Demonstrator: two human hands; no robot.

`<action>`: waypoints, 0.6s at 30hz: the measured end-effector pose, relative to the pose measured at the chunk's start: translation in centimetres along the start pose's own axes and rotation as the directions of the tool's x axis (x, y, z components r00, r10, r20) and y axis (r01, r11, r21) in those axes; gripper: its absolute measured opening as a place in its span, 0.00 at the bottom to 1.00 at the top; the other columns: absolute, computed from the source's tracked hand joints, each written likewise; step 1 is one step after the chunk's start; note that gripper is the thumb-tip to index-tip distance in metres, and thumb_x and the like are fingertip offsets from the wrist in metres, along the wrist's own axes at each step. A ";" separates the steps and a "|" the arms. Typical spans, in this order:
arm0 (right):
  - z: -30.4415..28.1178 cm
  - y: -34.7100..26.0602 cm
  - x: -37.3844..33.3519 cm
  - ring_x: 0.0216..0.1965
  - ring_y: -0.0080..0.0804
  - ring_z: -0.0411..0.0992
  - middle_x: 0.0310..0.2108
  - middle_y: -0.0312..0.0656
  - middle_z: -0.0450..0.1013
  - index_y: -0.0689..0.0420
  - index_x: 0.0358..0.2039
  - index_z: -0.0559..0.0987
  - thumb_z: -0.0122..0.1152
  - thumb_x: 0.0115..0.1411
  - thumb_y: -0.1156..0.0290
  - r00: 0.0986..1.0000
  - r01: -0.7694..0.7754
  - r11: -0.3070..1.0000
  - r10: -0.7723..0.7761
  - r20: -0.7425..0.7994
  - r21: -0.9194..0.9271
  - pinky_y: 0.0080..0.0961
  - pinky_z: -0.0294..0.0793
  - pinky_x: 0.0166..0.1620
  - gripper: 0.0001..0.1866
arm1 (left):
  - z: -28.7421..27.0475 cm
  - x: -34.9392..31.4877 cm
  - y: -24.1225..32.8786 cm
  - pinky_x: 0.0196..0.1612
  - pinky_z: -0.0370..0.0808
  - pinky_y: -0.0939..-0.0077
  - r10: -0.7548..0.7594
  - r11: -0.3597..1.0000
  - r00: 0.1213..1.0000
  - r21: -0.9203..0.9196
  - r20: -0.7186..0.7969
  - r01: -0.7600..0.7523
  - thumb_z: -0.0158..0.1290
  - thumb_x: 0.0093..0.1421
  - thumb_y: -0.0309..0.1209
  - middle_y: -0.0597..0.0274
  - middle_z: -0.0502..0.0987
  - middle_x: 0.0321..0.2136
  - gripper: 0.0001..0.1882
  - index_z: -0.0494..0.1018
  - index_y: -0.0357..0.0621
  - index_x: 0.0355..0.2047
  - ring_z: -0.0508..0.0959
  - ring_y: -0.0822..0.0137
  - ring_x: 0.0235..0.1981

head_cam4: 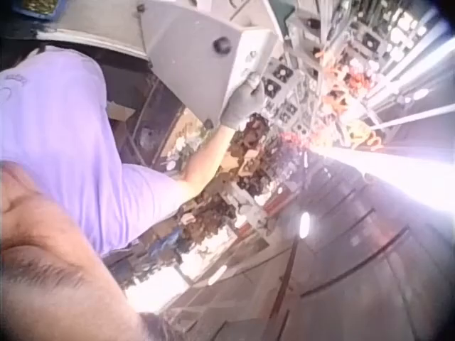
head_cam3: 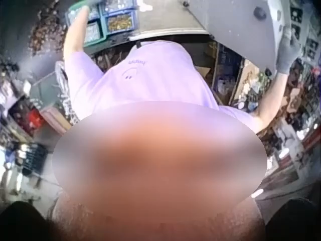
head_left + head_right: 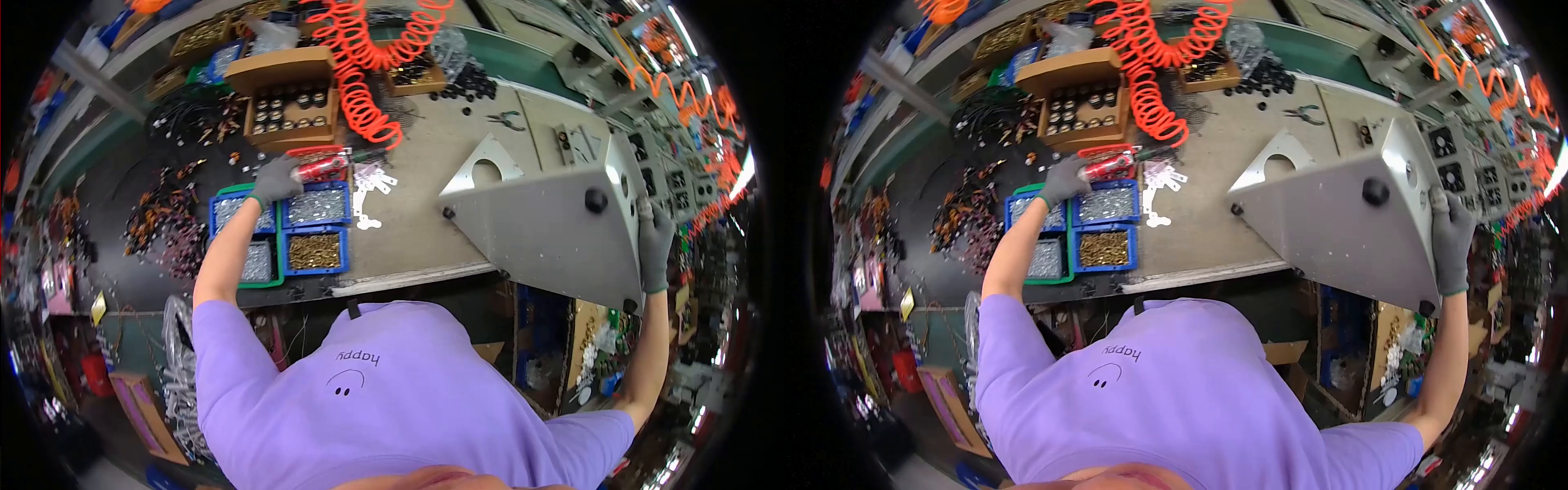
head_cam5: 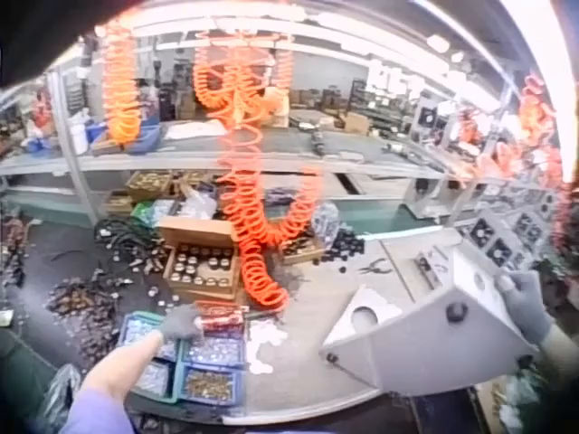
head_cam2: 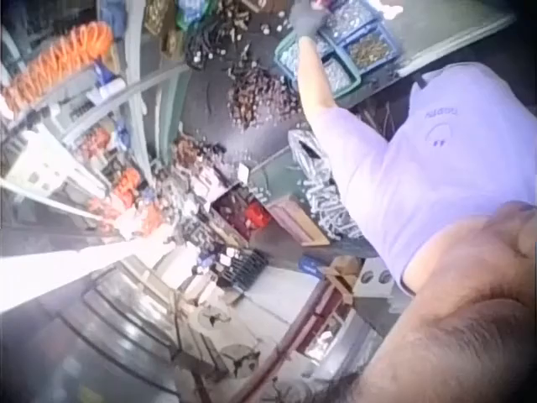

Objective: Installing components and securing them with a wrench into a metal electronics enclosure on an assembly line.

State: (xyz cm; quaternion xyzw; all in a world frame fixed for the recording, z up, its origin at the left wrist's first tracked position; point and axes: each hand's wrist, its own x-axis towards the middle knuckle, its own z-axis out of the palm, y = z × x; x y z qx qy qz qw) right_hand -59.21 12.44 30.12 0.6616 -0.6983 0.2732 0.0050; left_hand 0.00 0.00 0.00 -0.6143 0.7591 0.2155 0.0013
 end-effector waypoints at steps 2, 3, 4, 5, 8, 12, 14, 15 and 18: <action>-1.1 0.7 0.3 0.21 0.19 0.56 0.16 0.42 0.69 0.67 0.33 0.77 0.52 0.61 0.58 0.994 -0.064 0.997 0.059 -0.088 -0.048 0.26 0.59 0.25 0.20 | -0.3 0.8 0.6 0.53 0.65 0.66 0.014 0.997 0.999 0.078 0.040 -0.017 0.62 0.36 0.48 0.59 0.69 0.48 0.37 0.70 0.52 0.49 0.67 0.56 0.52; -0.7 0.2 1.0 0.21 0.19 0.56 0.16 0.42 0.69 0.67 0.33 0.77 0.52 0.61 0.58 0.992 -0.079 0.995 0.073 -0.104 -0.053 0.26 0.59 0.25 0.20 | -0.6 1.7 -0.8 0.53 0.65 0.66 0.034 0.996 0.999 0.086 0.039 -0.038 0.62 0.36 0.48 0.59 0.69 0.48 0.37 0.70 0.52 0.49 0.67 0.56 0.52; -1.3 0.2 1.8 0.21 0.21 0.57 0.17 0.44 0.69 0.66 0.32 0.77 0.52 0.60 0.57 0.990 -0.111 0.982 0.095 -0.107 -0.155 0.27 0.61 0.25 0.21 | -0.2 2.1 -1.2 0.53 0.65 0.65 0.024 0.996 0.999 0.085 0.032 -0.027 0.62 0.37 0.47 0.60 0.70 0.47 0.36 0.70 0.52 0.49 0.68 0.56 0.51; -1.7 0.4 2.5 0.20 0.22 0.59 0.17 0.46 0.70 0.66 0.32 0.77 0.52 0.60 0.56 0.987 -0.141 0.957 0.116 -0.111 -0.254 0.28 0.62 0.26 0.21 | 0.2 2.6 -1.4 0.52 0.66 0.65 0.012 0.996 1.000 0.084 0.025 -0.014 0.62 0.37 0.47 0.61 0.71 0.46 0.35 0.70 0.52 0.48 0.68 0.56 0.50; -1.0 -0.6 3.8 0.21 0.33 0.67 0.20 0.51 0.71 0.65 0.31 0.77 0.49 0.60 0.54 0.986 -0.139 0.936 0.102 -0.130 -0.324 0.31 0.66 0.29 0.23 | 0.7 3.6 -1.7 0.53 0.65 0.65 -0.028 0.999 0.998 0.029 0.047 0.026 0.63 0.38 0.47 0.61 0.70 0.47 0.35 0.70 0.52 0.49 0.68 0.56 0.50; 2.6 -4.7 3.4 0.29 0.45 0.72 0.25 0.54 0.73 0.65 0.32 0.76 0.49 0.58 0.60 0.931 -0.157 0.933 0.249 0.266 -0.323 0.37 0.68 0.35 0.18 | 1.3 2.9 -0.5 0.52 0.65 0.61 0.016 0.980 0.992 0.200 -0.124 0.009 0.61 0.42 0.45 0.57 0.69 0.47 0.34 0.67 0.53 0.51 0.66 0.52 0.51; 6.3 -6.6 2.3 0.32 0.53 0.71 0.27 0.56 0.72 0.65 0.28 0.74 0.47 0.54 0.65 0.865 -0.010 0.946 0.171 0.472 -0.325 0.44 0.68 0.37 0.14 | 0.4 1.7 2.3 0.49 0.66 0.59 0.150 0.948 0.926 0.315 -0.346 -0.036 0.58 0.47 0.42 0.53 0.66 0.48 0.33 0.63 0.51 0.53 0.63 0.49 0.52; 8.0 -6.2 1.6 0.25 0.47 0.71 0.22 0.55 0.71 0.67 0.26 0.72 0.50 0.54 0.65 0.798 0.065 0.960 0.114 0.592 -0.272 0.39 0.67 0.31 0.15 | 0.6 1.4 3.6 0.48 0.66 0.59 0.159 0.981 0.895 0.172 -0.417 -0.094 0.58 0.47 0.42 0.52 0.67 0.46 0.31 0.64 0.49 0.52 0.65 0.49 0.51; 14.2 -9.7 0.2 0.28 0.48 0.71 0.24 0.54 0.71 0.66 0.28 0.72 0.50 0.53 0.63 0.760 0.110 0.990 -0.026 0.649 -0.089 0.40 0.68 0.33 0.15 | 0.9 -1.6 11.8 0.48 0.69 0.67 0.085 0.647 0.974 -0.731 -0.212 -0.216 0.53 0.55 0.42 0.52 0.74 0.41 0.24 0.68 0.39 0.47 0.73 0.61 0.45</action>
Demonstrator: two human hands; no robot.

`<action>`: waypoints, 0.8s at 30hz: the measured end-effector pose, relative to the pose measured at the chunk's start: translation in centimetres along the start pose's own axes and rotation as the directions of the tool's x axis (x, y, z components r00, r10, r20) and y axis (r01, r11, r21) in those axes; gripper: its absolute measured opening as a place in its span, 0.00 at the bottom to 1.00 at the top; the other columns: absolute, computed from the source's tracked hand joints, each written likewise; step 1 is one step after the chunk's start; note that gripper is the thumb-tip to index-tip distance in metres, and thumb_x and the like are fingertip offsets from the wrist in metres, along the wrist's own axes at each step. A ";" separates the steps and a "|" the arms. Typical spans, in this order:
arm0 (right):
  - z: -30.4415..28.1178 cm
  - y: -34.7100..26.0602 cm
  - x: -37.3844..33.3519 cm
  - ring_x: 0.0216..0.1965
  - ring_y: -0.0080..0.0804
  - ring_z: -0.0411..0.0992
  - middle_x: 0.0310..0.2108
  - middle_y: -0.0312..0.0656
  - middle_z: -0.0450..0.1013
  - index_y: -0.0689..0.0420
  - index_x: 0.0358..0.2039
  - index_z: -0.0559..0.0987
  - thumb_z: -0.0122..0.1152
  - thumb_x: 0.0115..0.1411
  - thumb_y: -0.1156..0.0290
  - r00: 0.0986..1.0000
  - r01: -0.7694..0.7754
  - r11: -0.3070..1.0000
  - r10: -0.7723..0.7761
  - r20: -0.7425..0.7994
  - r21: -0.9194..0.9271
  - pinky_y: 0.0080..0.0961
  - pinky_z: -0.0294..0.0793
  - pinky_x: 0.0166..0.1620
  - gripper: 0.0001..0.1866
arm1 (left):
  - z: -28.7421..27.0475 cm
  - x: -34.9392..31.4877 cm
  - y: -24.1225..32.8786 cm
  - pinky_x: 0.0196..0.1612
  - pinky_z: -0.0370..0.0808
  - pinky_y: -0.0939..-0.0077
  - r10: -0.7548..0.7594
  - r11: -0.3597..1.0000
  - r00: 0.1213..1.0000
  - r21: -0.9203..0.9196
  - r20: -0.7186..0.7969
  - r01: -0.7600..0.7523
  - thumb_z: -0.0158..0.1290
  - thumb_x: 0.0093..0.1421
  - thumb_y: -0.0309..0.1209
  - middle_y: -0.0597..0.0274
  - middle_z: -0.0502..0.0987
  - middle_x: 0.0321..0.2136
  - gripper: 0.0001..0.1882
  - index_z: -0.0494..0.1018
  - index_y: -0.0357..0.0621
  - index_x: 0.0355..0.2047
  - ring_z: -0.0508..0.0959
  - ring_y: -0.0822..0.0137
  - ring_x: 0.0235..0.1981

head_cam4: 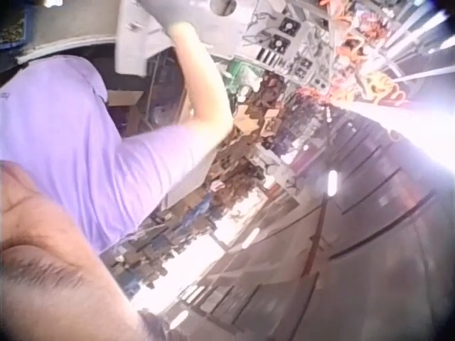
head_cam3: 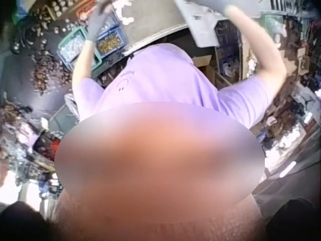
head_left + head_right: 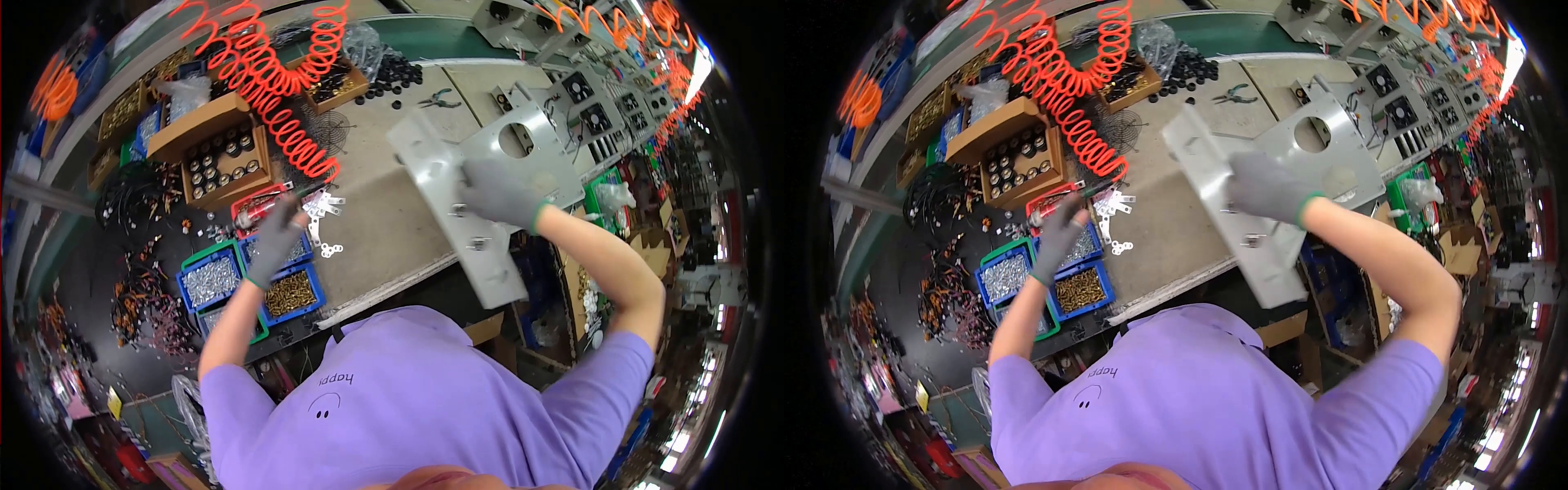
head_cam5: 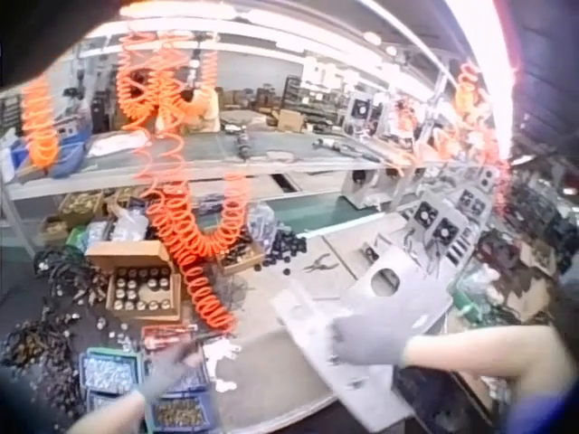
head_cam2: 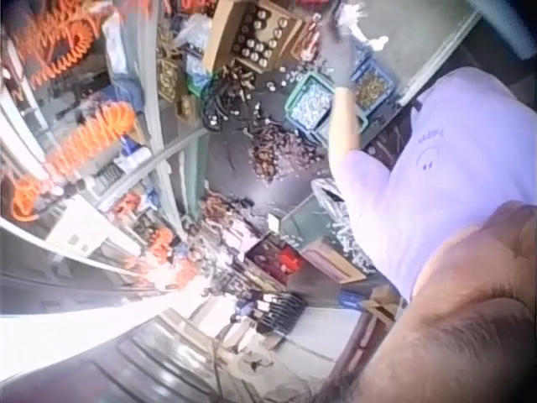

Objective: Installing components and securing them with a wrench into a metal electronics enclosure on an assembly line.

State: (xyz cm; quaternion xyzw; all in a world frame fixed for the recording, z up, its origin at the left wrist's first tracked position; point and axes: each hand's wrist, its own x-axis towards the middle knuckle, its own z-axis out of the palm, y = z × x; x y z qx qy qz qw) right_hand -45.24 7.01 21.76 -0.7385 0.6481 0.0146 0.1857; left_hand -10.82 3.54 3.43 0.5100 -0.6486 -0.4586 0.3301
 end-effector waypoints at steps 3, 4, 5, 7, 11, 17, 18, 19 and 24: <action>2.9 -4.0 3.8 0.34 0.52 0.72 0.28 0.57 0.73 0.64 0.29 0.73 0.53 0.51 0.58 0.988 -0.095 0.968 0.064 0.138 0.232 0.39 0.70 0.40 0.19 | 6.5 -2.9 6.0 0.45 0.72 0.66 -0.100 0.667 0.882 -0.626 0.461 0.403 0.45 0.61 0.49 0.53 0.68 0.47 0.30 0.58 0.39 0.54 0.72 0.63 0.45; 3.9 -4.5 4.4 0.34 0.52 0.72 0.28 0.57 0.73 0.64 0.29 0.73 0.53 0.51 0.58 0.988 -0.110 0.963 0.079 0.131 0.245 0.39 0.70 0.40 0.19 | 7.9 -2.5 6.6 0.45 0.72 0.66 -0.097 0.676 0.873 -0.612 0.478 0.410 0.45 0.61 0.49 0.53 0.68 0.47 0.30 0.58 0.39 0.54 0.72 0.63 0.45; 5.3 -4.8 5.3 0.36 0.51 0.72 0.30 0.56 0.73 0.64 0.32 0.74 0.54 0.51 0.54 0.990 -0.089 0.956 0.053 0.133 0.279 0.38 0.70 0.41 0.22 | 9.2 -2.0 6.5 0.46 0.72 0.63 -0.066 0.629 0.866 -0.653 0.496 0.422 0.44 0.60 0.54 0.54 0.67 0.49 0.35 0.53 0.42 0.58 0.71 0.62 0.46; 6.7 -3.5 5.7 0.37 0.50 0.72 0.32 0.55 0.73 0.63 0.34 0.74 0.55 0.52 0.50 0.989 -0.067 0.947 0.022 0.144 0.315 0.38 0.70 0.42 0.25 | 10.1 -1.5 6.3 0.46 0.72 0.60 -0.045 0.575 0.859 -0.690 0.510 0.440 0.43 0.58 0.59 0.55 0.65 0.51 0.41 0.47 0.45 0.61 0.70 0.61 0.47; 4.1 7.6 3.2 0.41 0.47 0.71 0.38 0.50 0.73 0.59 0.46 0.71 0.60 0.50 0.49 0.925 -0.116 0.969 0.186 -0.331 0.219 0.37 0.69 0.45 0.30 | 10.1 -1.7 4.9 0.42 0.76 0.64 -0.354 0.632 0.854 -0.575 0.382 0.519 0.50 0.57 0.50 0.55 0.64 0.50 0.36 0.51 0.44 0.59 0.70 0.63 0.46; -0.8 28.4 -1.4 0.36 0.52 0.72 0.38 0.57 0.72 0.65 0.42 0.72 0.59 0.50 0.49 0.612 -0.743 0.650 0.564 -0.555 -0.159 0.38 0.71 0.36 0.30 | 13.1 -0.8 0.9 0.40 0.72 0.74 -0.515 0.680 0.840 -0.516 0.169 0.521 0.59 0.49 0.31 0.60 0.74 0.37 0.27 0.66 0.36 0.49 0.74 0.66 0.38; -0.3 29.8 -1.2 0.36 0.52 0.72 0.38 0.57 0.72 0.65 0.42 0.72 0.59 0.50 0.49 0.629 -0.726 0.670 0.554 -0.546 -0.157 0.38 0.71 0.36 0.30 | 13.9 -0.5 1.0 0.36 0.72 0.75 -0.570 0.688 0.820 -0.516 0.050 0.510 0.56 0.48 0.27 0.63 0.75 0.29 0.20 0.70 0.35 0.43 0.75 0.68 0.33; 0.4 31.1 -1.3 0.37 0.51 0.73 0.37 0.57 0.73 0.65 0.42 0.73 0.59 0.51 0.54 0.787 -0.505 0.861 0.491 -0.374 0.069 0.37 0.71 0.36 0.27 | 14.3 -0.5 0.5 0.36 0.72 0.75 -0.584 0.685 0.811 -0.516 0.033 0.514 0.56 0.48 0.27 0.63 0.75 0.29 0.20 0.70 0.35 0.43 0.75 0.68 0.33; 0.1 32.3 -1.0 0.34 0.48 0.74 0.30 0.55 0.74 0.64 0.42 0.73 0.56 0.53 0.66 0.933 -0.153 0.938 0.240 -0.267 0.310 0.34 0.70 0.36 0.18 | 14.7 0.5 -3.7 0.35 0.74 0.73 -0.681 0.711 0.730 -0.296 -0.064 0.638 0.51 0.42 0.20 0.50 0.74 0.35 0.30 0.63 0.31 0.51 0.75 0.65 0.33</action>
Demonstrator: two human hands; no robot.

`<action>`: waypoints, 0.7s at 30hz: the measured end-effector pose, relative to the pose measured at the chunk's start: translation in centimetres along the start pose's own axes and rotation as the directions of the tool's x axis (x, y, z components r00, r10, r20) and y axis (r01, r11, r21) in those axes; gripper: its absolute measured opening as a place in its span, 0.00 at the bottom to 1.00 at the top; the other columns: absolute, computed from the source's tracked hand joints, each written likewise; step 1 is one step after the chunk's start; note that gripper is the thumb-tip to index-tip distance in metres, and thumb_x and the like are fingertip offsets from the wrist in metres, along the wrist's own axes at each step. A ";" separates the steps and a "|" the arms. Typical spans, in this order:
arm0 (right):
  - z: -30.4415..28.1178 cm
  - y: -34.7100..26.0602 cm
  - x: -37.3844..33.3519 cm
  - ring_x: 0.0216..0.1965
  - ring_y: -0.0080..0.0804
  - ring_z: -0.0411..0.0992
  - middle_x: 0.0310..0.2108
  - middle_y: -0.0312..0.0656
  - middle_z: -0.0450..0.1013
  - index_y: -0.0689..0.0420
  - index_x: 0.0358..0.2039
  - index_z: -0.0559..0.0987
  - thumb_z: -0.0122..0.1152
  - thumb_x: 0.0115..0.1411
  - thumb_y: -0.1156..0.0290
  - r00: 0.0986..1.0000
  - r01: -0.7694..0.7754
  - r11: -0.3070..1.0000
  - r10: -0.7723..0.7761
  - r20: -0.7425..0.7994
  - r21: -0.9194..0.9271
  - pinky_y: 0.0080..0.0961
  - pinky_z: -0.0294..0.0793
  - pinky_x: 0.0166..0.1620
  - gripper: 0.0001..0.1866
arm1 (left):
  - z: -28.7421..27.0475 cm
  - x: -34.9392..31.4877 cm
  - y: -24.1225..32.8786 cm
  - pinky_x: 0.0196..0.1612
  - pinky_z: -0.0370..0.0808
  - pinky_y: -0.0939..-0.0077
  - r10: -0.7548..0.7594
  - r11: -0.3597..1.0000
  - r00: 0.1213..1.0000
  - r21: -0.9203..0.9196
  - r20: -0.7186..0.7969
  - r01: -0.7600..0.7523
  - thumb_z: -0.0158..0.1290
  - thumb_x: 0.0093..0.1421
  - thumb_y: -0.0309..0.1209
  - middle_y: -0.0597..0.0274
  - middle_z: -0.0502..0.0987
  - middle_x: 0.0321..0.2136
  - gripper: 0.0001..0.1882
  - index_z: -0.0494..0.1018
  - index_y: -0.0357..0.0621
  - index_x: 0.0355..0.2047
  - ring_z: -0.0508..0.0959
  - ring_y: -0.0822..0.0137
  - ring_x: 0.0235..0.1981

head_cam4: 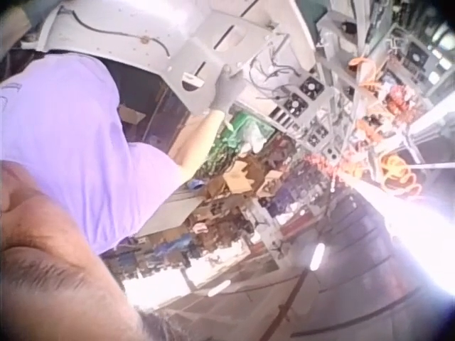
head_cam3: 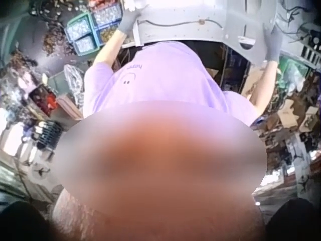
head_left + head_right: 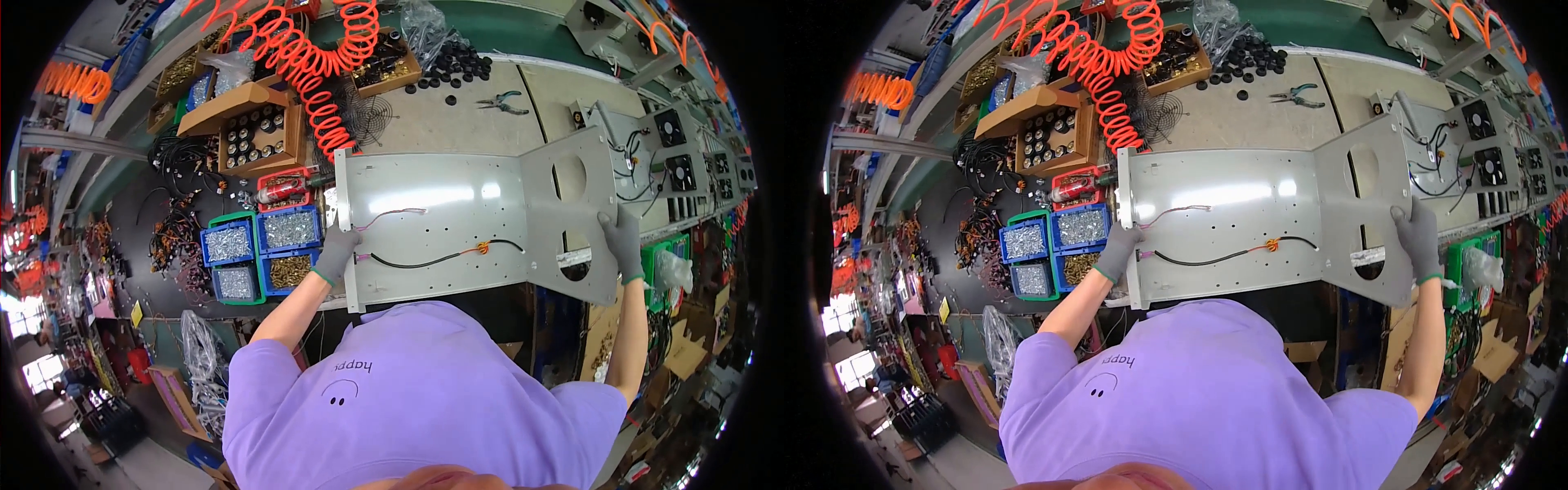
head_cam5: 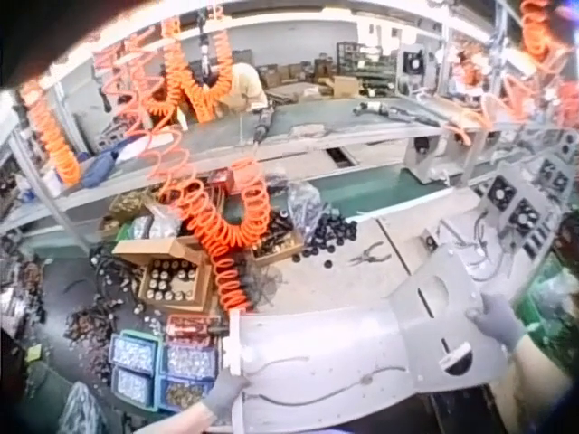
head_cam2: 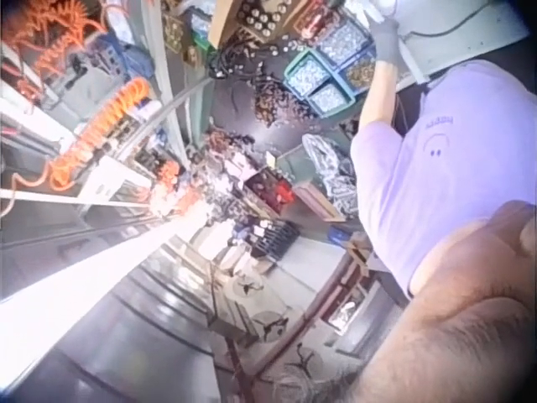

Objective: Installing components and securing them with a wrench into a metal electronics enclosure on an assembly line.

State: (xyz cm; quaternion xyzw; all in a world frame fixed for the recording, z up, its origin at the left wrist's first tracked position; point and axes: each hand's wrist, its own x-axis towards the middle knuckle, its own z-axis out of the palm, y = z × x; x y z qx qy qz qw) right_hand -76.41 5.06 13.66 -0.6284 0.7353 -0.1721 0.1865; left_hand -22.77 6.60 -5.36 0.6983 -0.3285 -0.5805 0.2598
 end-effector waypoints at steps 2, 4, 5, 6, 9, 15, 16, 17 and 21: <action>-1.1 0.8 -0.4 0.33 0.49 0.74 0.30 0.55 0.74 0.64 0.41 0.73 0.56 0.54 0.66 0.998 0.029 0.998 -0.032 -0.050 -0.050 0.34 0.70 0.35 0.17 | 1.7 -0.2 1.4 0.34 0.74 0.72 0.072 0.996 0.997 -0.056 -0.040 -0.074 0.51 0.43 0.21 0.51 0.75 0.34 0.28 0.65 0.30 0.48 0.75 0.65 0.31; -2.3 1.0 -0.4 0.33 0.51 0.74 0.30 0.54 0.74 0.63 0.41 0.73 0.56 0.54 0.67 0.994 0.045 0.995 -0.054 -0.099 -0.093 0.35 0.70 0.35 0.17 | 3.9 -1.3 3.8 0.33 0.73 0.72 0.134 0.991 0.988 -0.017 -0.077 -0.136 0.50 0.42 0.22 0.52 0.75 0.31 0.23 0.68 0.29 0.43 0.75 0.65 0.30; -3.3 0.5 -0.1 0.33 0.52 0.73 0.30 0.55 0.74 0.63 0.41 0.74 0.55 0.54 0.67 0.995 0.002 0.998 -0.008 -0.100 -0.061 0.35 0.70 0.35 0.16 | 4.7 -1.2 4.3 0.33 0.73 0.72 0.133 0.991 0.987 -0.017 -0.089 -0.135 0.50 0.42 0.22 0.52 0.75 0.31 0.23 0.68 0.29 0.43 0.75 0.65 0.30; -4.1 0.3 0.2 0.34 0.53 0.73 0.30 0.55 0.74 0.63 0.40 0.74 0.55 0.54 0.67 0.994 -0.045 0.998 0.041 -0.102 -0.034 0.36 0.70 0.36 0.16 | 5.7 -0.8 4.9 0.31 0.72 0.73 0.141 0.990 0.989 0.023 -0.049 -0.140 0.50 0.42 0.22 0.55 0.75 0.29 0.20 0.70 0.31 0.39 0.74 0.66 0.28; -5.2 0.6 1.3 0.36 0.54 0.72 0.33 0.56 0.73 0.62 0.41 0.73 0.55 0.54 0.66 0.997 -0.068 0.991 0.064 -0.039 -0.113 0.39 0.69 0.37 0.16 | 7.8 0.9 5.6 0.31 0.71 0.72 0.122 0.992 0.992 0.042 -0.029 -0.121 0.51 0.40 0.22 0.57 0.75 0.26 0.18 0.71 0.33 0.35 0.74 0.66 0.27; -7.0 -0.3 4.0 0.35 0.54 0.71 0.33 0.54 0.73 0.60 0.44 0.69 0.58 0.53 0.60 0.986 0.071 0.945 -0.018 0.167 -0.319 0.41 0.69 0.37 0.22 | 9.0 6.3 1.3 0.38 0.73 0.66 0.175 0.897 0.979 0.426 -0.100 -0.117 0.54 0.44 0.32 0.49 0.76 0.36 0.23 0.70 0.37 0.42 0.77 0.55 0.35; -7.8 -1.6 5.3 0.34 0.50 0.72 0.32 0.50 0.73 0.58 0.43 0.70 0.58 0.53 0.59 0.993 0.113 0.938 -0.100 0.056 -0.327 0.39 0.70 0.37 0.21 | 8.9 6.2 1.2 0.41 0.72 0.65 0.213 0.888 0.971 0.436 -0.109 -0.146 0.56 0.44 0.36 0.47 0.75 0.38 0.27 0.68 0.38 0.45 0.76 0.53 0.39; -8.3 -3.5 7.1 0.34 0.50 0.72 0.32 0.50 0.73 0.58 0.43 0.70 0.58 0.53 0.59 0.991 0.130 0.940 -0.117 0.061 -0.316 0.39 0.70 0.37 0.21 | 8.9 6.2 1.2 0.44 0.71 0.64 0.252 0.879 0.959 0.445 -0.128 -0.171 0.58 0.45 0.40 0.46 0.75 0.40 0.31 0.66 0.39 0.48 0.75 0.51 0.42; -6.6 -12.5 14.3 0.34 0.45 0.72 0.35 0.46 0.72 0.57 0.42 0.71 0.57 0.54 0.61 0.917 0.398 0.893 -0.388 0.091 -0.211 0.36 0.70 0.37 0.18 | 10.2 3.7 5.5 0.47 0.69 0.62 0.176 0.878 0.938 0.479 -0.297 -0.013 0.56 0.49 0.47 0.45 0.73 0.43 0.35 0.61 0.40 0.52 0.73 0.49 0.45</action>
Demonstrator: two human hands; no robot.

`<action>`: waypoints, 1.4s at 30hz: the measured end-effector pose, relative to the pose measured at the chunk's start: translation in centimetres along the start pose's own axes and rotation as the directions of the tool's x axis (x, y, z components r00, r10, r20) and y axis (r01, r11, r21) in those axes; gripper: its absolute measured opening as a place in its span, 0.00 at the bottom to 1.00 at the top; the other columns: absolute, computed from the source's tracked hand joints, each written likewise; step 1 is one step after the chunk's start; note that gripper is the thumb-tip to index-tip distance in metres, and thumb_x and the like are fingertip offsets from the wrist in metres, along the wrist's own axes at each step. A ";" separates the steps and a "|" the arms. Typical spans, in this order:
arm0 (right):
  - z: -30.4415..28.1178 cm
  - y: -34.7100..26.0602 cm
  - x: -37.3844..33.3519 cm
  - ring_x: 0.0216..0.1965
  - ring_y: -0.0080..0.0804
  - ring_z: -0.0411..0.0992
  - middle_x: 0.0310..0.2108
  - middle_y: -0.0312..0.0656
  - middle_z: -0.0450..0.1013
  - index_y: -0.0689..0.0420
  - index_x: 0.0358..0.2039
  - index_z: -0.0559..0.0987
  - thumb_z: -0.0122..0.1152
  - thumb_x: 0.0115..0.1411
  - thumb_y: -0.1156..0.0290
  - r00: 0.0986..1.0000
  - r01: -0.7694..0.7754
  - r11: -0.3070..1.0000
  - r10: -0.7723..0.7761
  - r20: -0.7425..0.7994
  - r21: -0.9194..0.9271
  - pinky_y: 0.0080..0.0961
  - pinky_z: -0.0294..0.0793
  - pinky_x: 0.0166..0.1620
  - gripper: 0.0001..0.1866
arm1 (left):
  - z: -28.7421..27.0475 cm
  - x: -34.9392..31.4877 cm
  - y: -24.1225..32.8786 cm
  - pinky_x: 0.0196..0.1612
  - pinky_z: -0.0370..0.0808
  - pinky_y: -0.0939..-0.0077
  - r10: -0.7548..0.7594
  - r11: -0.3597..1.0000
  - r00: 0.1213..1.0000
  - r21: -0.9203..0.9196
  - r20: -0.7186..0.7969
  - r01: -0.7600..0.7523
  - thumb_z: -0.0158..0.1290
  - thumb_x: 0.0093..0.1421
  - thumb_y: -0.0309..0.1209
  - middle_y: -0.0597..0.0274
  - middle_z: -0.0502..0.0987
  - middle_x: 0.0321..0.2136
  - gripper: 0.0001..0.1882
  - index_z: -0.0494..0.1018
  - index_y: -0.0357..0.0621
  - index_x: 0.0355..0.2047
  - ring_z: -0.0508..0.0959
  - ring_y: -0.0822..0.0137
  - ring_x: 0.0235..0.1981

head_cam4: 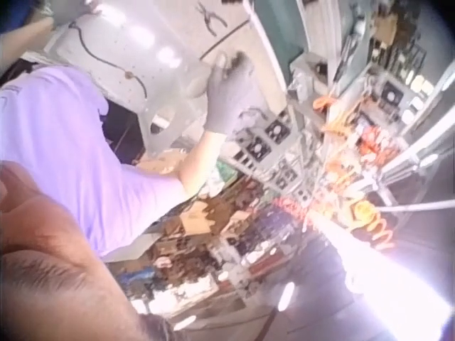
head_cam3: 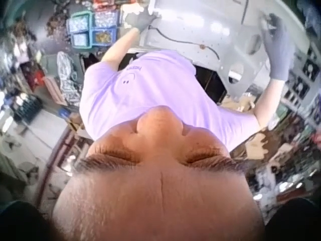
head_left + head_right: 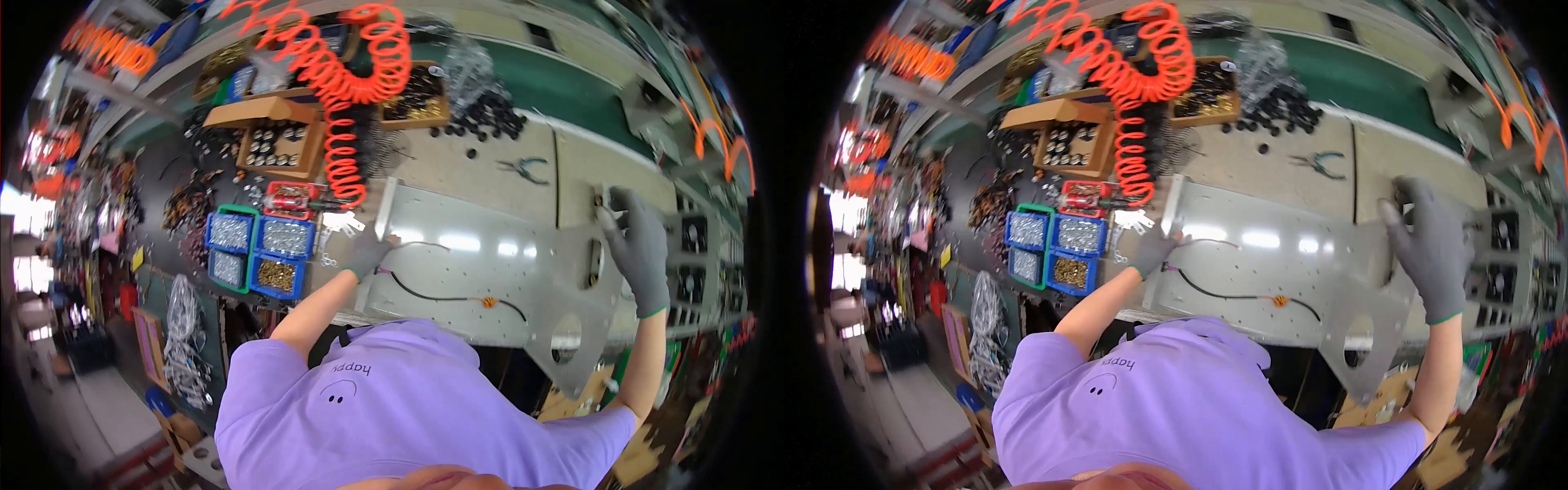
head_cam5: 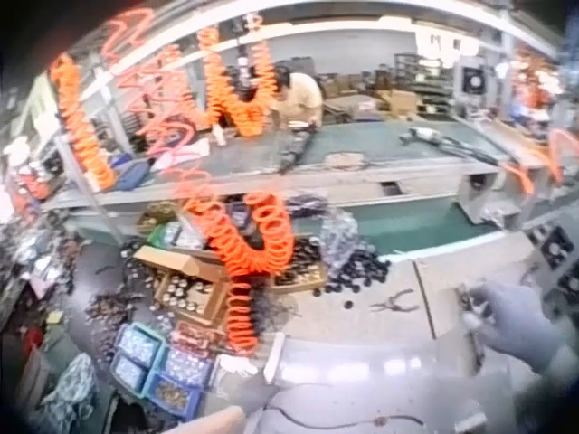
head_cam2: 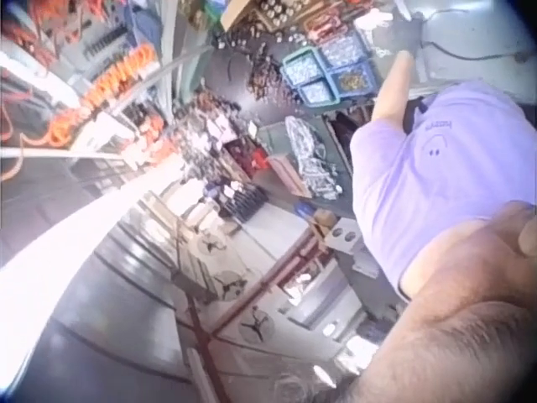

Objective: Installing components and securing them with a wrench into a metal electronics enclosure on an assembly line.

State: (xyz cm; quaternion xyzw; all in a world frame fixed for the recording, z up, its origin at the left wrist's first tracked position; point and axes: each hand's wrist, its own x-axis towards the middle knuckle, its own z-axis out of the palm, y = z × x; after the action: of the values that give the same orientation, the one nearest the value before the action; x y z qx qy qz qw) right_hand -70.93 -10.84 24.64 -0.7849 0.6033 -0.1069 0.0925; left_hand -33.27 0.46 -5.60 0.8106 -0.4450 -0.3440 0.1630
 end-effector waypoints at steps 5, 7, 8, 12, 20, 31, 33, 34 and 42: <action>8.9 -5.1 8.6 0.35 0.46 0.72 0.36 0.47 0.73 0.57 0.41 0.71 0.55 0.54 0.61 0.863 0.348 0.929 -0.369 0.345 0.122 0.38 0.70 0.39 0.17 | 0.5 0.9 -0.9 0.43 0.70 0.60 0.202 0.977 0.973 0.091 -0.114 -0.192 0.52 0.54 0.44 0.49 0.72 0.41 0.27 0.63 0.41 0.49 0.73 0.52 0.44; 13.6 -8.1 9.8 0.37 0.46 0.72 0.36 0.48 0.72 0.57 0.41 0.71 0.54 0.54 0.59 0.772 0.467 0.866 -0.498 0.395 0.180 0.39 0.70 0.40 0.18 | -2.2 1.2 -0.4 0.39 0.71 0.65 0.223 0.969 0.939 -0.047 -0.262 -0.243 0.53 0.55 0.40 0.50 0.72 0.38 0.23 0.65 0.40 0.47 0.73 0.52 0.40; 15.6 -9.9 9.8 0.37 0.46 0.72 0.36 0.48 0.72 0.57 0.41 0.72 0.54 0.54 0.58 0.725 0.503 0.836 -0.546 0.419 0.220 0.39 0.70 0.40 0.18 | -3.7 1.6 -0.2 0.36 0.72 0.69 0.243 0.930 0.888 -0.167 -0.390 -0.328 0.53 0.56 0.35 0.51 0.73 0.34 0.19 0.67 0.39 0.45 0.74 0.53 0.35; 21.1 -15.6 6.4 0.36 0.45 0.72 0.36 0.46 0.73 0.56 0.41 0.72 0.52 0.55 0.57 0.626 0.473 0.784 -0.620 0.472 0.402 0.37 0.71 0.40 0.19 | -12.2 8.5 -2.7 0.35 0.71 0.71 0.409 0.884 0.637 0.109 -0.653 -0.455 0.52 0.54 0.29 0.51 0.72 0.30 0.11 0.71 0.40 0.38 0.74 0.56 0.30; 22.8 -17.9 -2.6 0.36 0.40 0.74 0.36 0.45 0.75 0.58 0.42 0.73 0.52 0.56 0.55 0.711 0.046 0.881 -0.360 0.604 0.471 0.32 0.72 0.40 0.21 | -22.5 22.4 -4.7 0.49 0.69 0.60 0.336 0.825 0.917 0.536 -0.213 -0.177 0.52 0.49 0.31 0.48 0.66 0.48 0.23 0.70 0.62 0.48 0.71 0.47 0.44; 26.7 -20.5 -8.6 0.30 0.38 0.75 0.34 0.50 0.74 0.63 0.41 0.72 0.56 0.56 0.61 0.908 -0.261 0.763 -0.015 0.420 0.592 0.29 0.73 0.36 0.18 | -20.9 26.1 -6.6 0.49 0.71 0.60 0.201 0.934 0.936 0.345 -0.288 -0.094 0.61 0.44 0.46 0.40 0.63 0.47 0.31 0.69 0.52 0.49 0.69 0.44 0.48; 27.3 -21.8 -8.3 0.29 0.35 0.74 0.33 0.48 0.74 0.63 0.42 0.72 0.55 0.57 0.63 0.938 -0.267 0.708 0.035 0.345 0.654 0.28 0.73 0.35 0.18 | -21.7 25.2 -7.9 0.46 0.71 0.60 0.284 0.956 0.859 0.199 -0.426 -0.218 0.63 0.43 0.44 0.40 0.63 0.45 0.30 0.70 0.45 0.45 0.71 0.45 0.43; 27.5 -22.2 -8.1 0.28 0.31 0.73 0.32 0.46 0.74 0.64 0.42 0.71 0.55 0.57 0.64 0.958 -0.262 0.654 0.087 0.274 0.710 0.27 0.72 0.35 0.18 | -22.2 22.8 -6.9 0.45 0.71 0.60 0.288 0.956 0.825 0.098 -0.486 -0.276 0.64 0.42 0.43 0.40 0.63 0.44 0.29 0.71 0.43 0.43 0.71 0.47 0.41; 32.3 -21.4 -4.1 0.43 0.36 0.69 0.51 0.47 0.64 0.56 0.59 0.57 0.43 0.61 0.46 0.759 -0.535 -0.452 0.113 0.641 0.714 0.33 0.74 0.40 0.33 | -12.1 4.8 1.3 0.45 0.71 0.64 0.714 0.690 0.700 -0.155 -0.019 -0.707 0.66 0.37 0.39 0.50 0.64 0.43 0.30 0.71 0.49 0.43 0.70 0.52 0.43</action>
State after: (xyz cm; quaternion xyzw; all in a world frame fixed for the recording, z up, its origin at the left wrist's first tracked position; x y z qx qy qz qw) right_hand -43.14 -0.88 -0.71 -0.1454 0.4601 -0.3958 0.7813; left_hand -23.77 -4.75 1.75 0.5532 -0.6999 -0.3040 0.3341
